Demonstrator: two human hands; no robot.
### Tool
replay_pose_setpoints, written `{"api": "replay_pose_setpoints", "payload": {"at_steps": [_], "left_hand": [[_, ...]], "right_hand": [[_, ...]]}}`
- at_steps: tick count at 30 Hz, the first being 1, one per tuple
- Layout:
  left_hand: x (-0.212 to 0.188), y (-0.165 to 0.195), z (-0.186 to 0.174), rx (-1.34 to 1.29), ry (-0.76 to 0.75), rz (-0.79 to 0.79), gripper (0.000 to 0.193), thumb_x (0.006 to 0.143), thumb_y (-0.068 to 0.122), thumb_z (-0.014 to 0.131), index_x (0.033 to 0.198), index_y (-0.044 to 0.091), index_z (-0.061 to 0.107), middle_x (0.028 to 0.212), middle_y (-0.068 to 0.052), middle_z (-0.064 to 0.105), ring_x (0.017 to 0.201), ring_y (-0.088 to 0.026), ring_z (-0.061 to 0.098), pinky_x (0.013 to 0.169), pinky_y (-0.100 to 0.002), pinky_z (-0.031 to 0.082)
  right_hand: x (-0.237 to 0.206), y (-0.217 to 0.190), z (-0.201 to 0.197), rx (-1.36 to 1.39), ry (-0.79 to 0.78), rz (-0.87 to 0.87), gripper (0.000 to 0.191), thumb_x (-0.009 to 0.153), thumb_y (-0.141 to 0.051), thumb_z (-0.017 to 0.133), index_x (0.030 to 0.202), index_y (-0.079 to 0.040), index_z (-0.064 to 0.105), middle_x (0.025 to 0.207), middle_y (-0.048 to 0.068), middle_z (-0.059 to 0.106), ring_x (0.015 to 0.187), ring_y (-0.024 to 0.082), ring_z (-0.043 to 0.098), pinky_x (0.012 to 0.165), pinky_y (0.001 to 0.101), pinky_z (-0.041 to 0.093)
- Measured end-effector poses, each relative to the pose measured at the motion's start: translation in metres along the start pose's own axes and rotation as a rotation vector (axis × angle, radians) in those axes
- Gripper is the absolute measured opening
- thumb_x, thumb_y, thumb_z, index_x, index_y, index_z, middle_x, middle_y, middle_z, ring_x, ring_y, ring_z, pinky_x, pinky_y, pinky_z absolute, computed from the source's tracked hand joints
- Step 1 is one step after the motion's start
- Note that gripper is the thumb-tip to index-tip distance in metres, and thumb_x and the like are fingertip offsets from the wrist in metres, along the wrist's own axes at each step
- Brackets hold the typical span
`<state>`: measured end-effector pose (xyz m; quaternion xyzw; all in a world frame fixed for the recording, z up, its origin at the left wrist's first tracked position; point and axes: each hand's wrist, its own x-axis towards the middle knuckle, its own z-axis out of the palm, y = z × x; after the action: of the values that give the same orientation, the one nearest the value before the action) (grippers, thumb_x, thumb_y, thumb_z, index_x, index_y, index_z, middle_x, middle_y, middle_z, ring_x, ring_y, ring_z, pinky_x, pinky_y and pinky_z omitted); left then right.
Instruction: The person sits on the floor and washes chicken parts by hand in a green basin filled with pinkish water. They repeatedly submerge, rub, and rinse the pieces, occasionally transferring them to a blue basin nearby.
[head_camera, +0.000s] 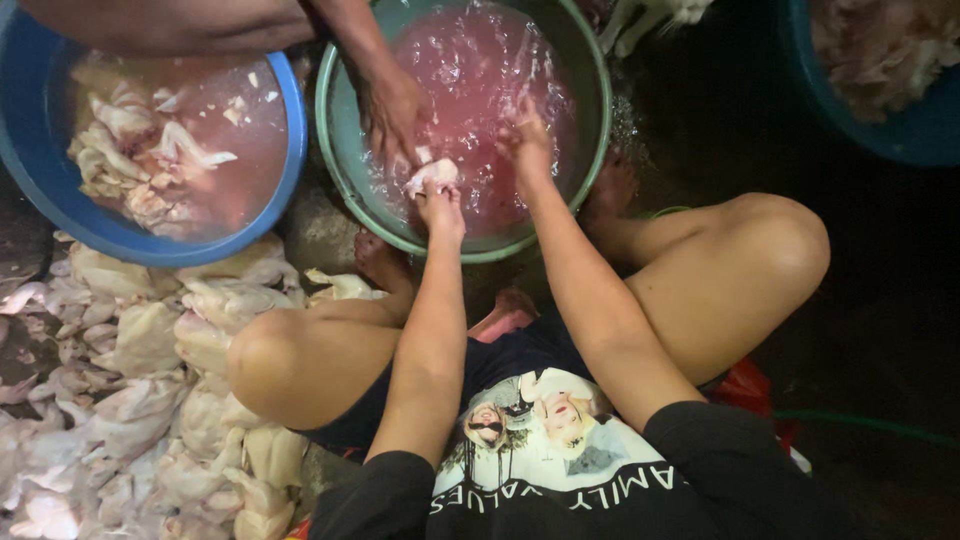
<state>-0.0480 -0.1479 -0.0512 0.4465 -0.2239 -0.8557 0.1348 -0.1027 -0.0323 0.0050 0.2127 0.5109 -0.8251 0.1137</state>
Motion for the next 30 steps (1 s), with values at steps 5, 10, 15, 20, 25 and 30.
{"api": "replay_pose_setpoints", "payload": {"at_steps": [5, 10, 15, 20, 25, 30], "left_hand": [[-0.005, -0.010, -0.004, 0.469, -0.085, 0.146, 0.050, 0.104, 0.033, 0.053, 0.148, 0.014, 0.038, 0.129, -0.006, 0.062, 0.098, -0.017, 0.065, 0.072, -0.031, 0.054], [-0.011, -0.011, -0.003, 0.871, -0.259, 0.456, 0.046, 0.109, 0.031, 0.054, 0.145, 0.002, 0.047, 0.129, -0.017, 0.066, 0.107, -0.021, 0.066, 0.086, -0.034, 0.056], [-0.020, 0.002, 0.017, 0.974, -0.207, 0.395, 0.046, 0.106, 0.031, 0.049, 0.140, -0.001, 0.048, 0.120, -0.025, 0.067, 0.098, -0.035, 0.063, 0.083, -0.046, 0.049], [-0.016, 0.017, 0.026, 0.913, -0.193, 0.600, 0.046, 0.108, 0.032, 0.047, 0.141, -0.001, 0.049, 0.130, -0.022, 0.067, 0.116, -0.031, 0.067, 0.100, -0.041, 0.050], [-0.002, 0.015, 0.019, 0.874, -0.063, 0.643, 0.049, 0.112, 0.031, 0.045, 0.146, -0.003, 0.047, 0.139, -0.024, 0.061, 0.123, -0.032, 0.062, 0.105, -0.042, 0.045], [0.011, 0.022, 0.017, 0.381, -0.003, 0.449, 0.050, 0.110, 0.029, 0.042, 0.151, 0.000, 0.040, 0.143, -0.025, 0.056, 0.118, -0.032, 0.063, 0.097, -0.043, 0.053]], "right_hand": [[-0.015, 0.027, -0.002, -0.382, -0.177, 0.265, 0.053, 0.111, -0.033, 0.060, 0.156, -0.007, 0.053, 0.114, 0.009, 0.060, 0.100, 0.019, 0.051, 0.088, 0.0391, 0.044], [-0.018, 0.037, -0.001, -0.357, -0.389, 0.206, 0.047, 0.103, -0.035, 0.049, 0.141, -0.011, 0.061, 0.130, 0.003, 0.065, 0.115, 0.016, 0.058, 0.102, 0.0337, 0.044], [-0.018, 0.036, 0.004, -0.513, -0.436, 0.166, 0.055, 0.107, -0.051, 0.043, 0.112, -0.005, 0.072, 0.101, 0.002, 0.071, 0.091, 0.014, 0.061, 0.086, 0.0306, 0.048], [-0.023, 0.030, 0.009, -0.416, -0.459, 0.202, 0.051, 0.104, -0.055, 0.050, 0.096, -0.008, 0.069, 0.080, -0.001, 0.062, 0.073, 0.011, 0.054, 0.071, 0.0283, 0.044], [-0.020, 0.028, 0.011, -0.475, -0.423, 0.246, 0.055, 0.104, -0.058, 0.049, 0.090, -0.008, 0.069, 0.078, -0.001, 0.061, 0.071, 0.010, 0.054, 0.070, 0.0274, 0.045], [-0.022, 0.031, 0.008, -0.375, -0.324, 0.181, 0.057, 0.103, -0.058, 0.053, 0.076, -0.008, 0.055, 0.070, 0.004, 0.059, 0.065, 0.016, 0.057, 0.066, 0.0327, 0.051]]}}
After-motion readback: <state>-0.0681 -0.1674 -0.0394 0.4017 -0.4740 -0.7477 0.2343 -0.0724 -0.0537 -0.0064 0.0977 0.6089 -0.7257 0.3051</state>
